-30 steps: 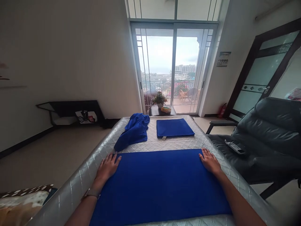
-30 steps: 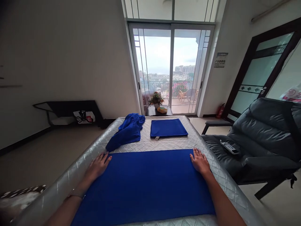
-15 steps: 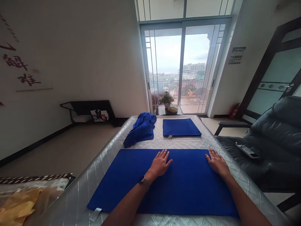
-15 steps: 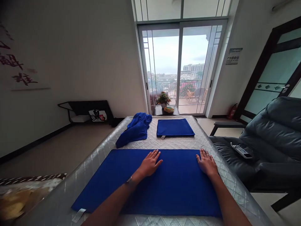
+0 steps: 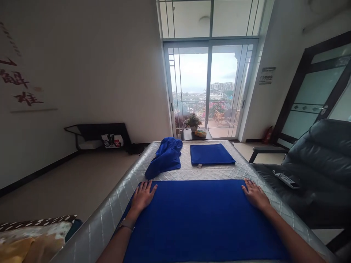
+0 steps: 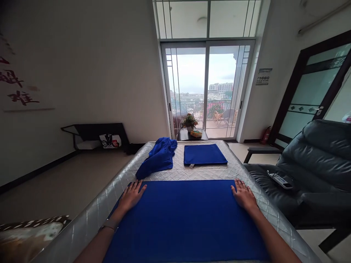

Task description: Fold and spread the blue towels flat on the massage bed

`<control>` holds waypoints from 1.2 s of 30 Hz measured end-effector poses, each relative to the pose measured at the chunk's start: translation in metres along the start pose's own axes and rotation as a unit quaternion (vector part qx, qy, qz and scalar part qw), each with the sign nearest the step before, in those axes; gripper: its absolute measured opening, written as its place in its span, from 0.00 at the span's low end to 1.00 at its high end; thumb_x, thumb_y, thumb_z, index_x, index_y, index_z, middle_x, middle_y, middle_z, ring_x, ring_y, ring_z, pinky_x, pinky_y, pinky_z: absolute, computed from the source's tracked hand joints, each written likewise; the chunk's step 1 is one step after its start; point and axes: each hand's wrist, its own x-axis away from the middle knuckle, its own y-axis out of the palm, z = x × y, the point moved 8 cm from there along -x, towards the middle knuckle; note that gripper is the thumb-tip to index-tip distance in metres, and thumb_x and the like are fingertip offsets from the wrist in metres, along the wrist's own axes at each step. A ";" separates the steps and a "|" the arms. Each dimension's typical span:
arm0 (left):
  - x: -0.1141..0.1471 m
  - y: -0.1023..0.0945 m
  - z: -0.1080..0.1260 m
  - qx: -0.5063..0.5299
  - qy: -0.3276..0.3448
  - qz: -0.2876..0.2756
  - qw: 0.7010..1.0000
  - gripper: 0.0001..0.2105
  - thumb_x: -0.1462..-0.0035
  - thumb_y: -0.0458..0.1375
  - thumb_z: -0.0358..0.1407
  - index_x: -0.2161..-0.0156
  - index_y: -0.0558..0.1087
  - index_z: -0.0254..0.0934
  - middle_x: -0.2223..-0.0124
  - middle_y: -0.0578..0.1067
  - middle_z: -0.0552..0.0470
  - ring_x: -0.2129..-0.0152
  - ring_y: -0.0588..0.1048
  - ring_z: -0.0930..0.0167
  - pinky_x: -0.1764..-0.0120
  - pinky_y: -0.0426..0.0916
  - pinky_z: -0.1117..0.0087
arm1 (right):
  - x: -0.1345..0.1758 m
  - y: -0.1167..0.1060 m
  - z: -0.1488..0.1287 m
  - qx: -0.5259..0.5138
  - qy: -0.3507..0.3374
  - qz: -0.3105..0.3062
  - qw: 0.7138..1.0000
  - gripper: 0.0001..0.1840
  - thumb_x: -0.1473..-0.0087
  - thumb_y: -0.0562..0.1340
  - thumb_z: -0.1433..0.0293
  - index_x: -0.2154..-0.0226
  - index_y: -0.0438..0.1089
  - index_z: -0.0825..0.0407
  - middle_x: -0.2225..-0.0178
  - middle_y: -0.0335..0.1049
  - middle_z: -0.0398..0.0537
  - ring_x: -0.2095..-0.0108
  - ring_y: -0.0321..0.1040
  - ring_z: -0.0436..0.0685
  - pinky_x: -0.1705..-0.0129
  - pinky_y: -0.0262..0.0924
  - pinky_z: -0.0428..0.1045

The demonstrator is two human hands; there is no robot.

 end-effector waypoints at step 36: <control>0.002 -0.001 -0.009 -0.011 -0.016 -0.016 1.000 0.34 0.32 0.38 0.53 0.29 0.53 0.34 0.28 0.55 0.40 0.31 0.50 0.57 0.33 0.45 0.49 | 0.003 -0.002 -0.008 -0.018 -0.022 -0.027 0.999 0.39 0.33 0.39 0.54 0.29 0.44 0.60 0.27 0.39 0.52 0.28 0.36 0.59 0.29 0.34 0.58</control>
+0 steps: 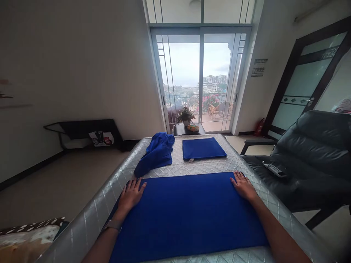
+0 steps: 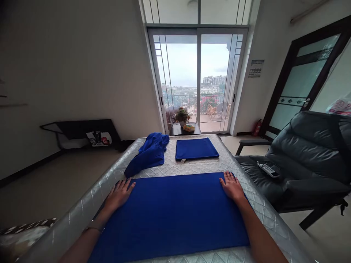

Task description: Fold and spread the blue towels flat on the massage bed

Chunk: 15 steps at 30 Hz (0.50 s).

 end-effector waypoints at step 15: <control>0.047 0.009 0.250 0.083 0.259 -0.018 0.962 0.33 0.31 0.34 0.54 0.29 0.53 0.39 0.28 0.54 0.45 0.30 0.50 0.62 0.31 0.46 0.52 | 0.000 -0.001 0.004 -0.014 0.006 0.027 1.000 0.38 0.33 0.39 0.55 0.29 0.44 0.61 0.27 0.40 0.54 0.28 0.36 0.60 0.29 0.33 0.57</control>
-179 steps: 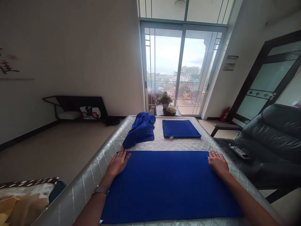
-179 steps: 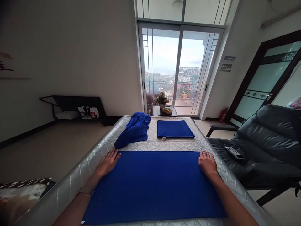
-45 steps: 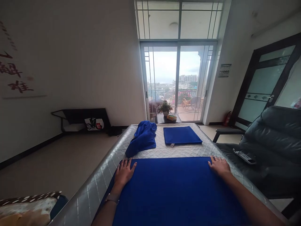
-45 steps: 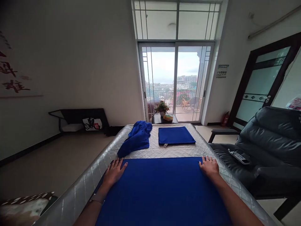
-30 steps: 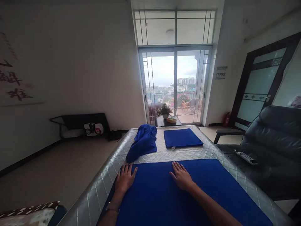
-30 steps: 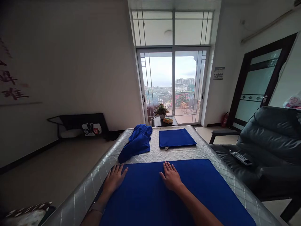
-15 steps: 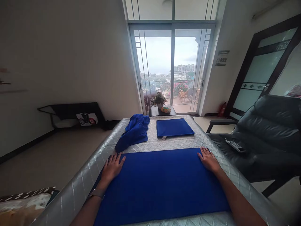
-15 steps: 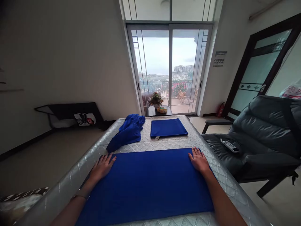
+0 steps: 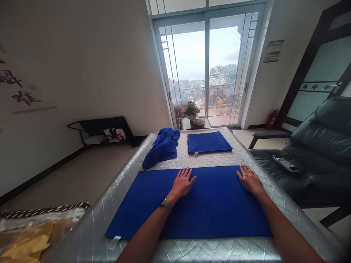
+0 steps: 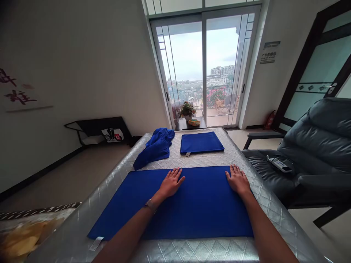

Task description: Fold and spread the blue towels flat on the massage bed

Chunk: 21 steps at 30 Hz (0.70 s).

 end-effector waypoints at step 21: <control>0.081 -0.048 -0.244 -0.085 -0.250 0.044 0.964 0.36 0.32 0.35 0.54 0.30 0.53 0.29 0.28 0.55 0.39 0.31 0.51 0.57 0.32 0.46 0.51 | 0.004 -0.018 -0.008 0.058 0.040 -0.026 0.997 0.35 0.33 0.41 0.59 0.29 0.46 0.59 0.28 0.41 0.54 0.29 0.39 0.62 0.30 0.36 0.61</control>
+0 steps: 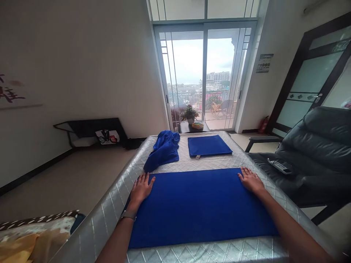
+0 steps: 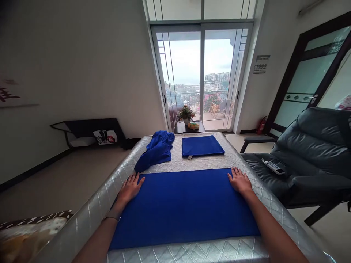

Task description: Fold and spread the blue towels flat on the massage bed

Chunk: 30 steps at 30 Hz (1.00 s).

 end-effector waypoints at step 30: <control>0.000 -0.005 0.002 -0.016 0.001 -0.022 1.000 0.33 0.31 0.40 0.50 0.30 0.52 0.28 0.29 0.54 0.35 0.31 0.52 0.56 0.33 0.47 0.50 | -0.004 0.021 0.024 -0.024 -0.032 0.019 0.999 0.38 0.33 0.38 0.57 0.29 0.43 0.62 0.27 0.40 0.53 0.28 0.37 0.60 0.29 0.36 0.58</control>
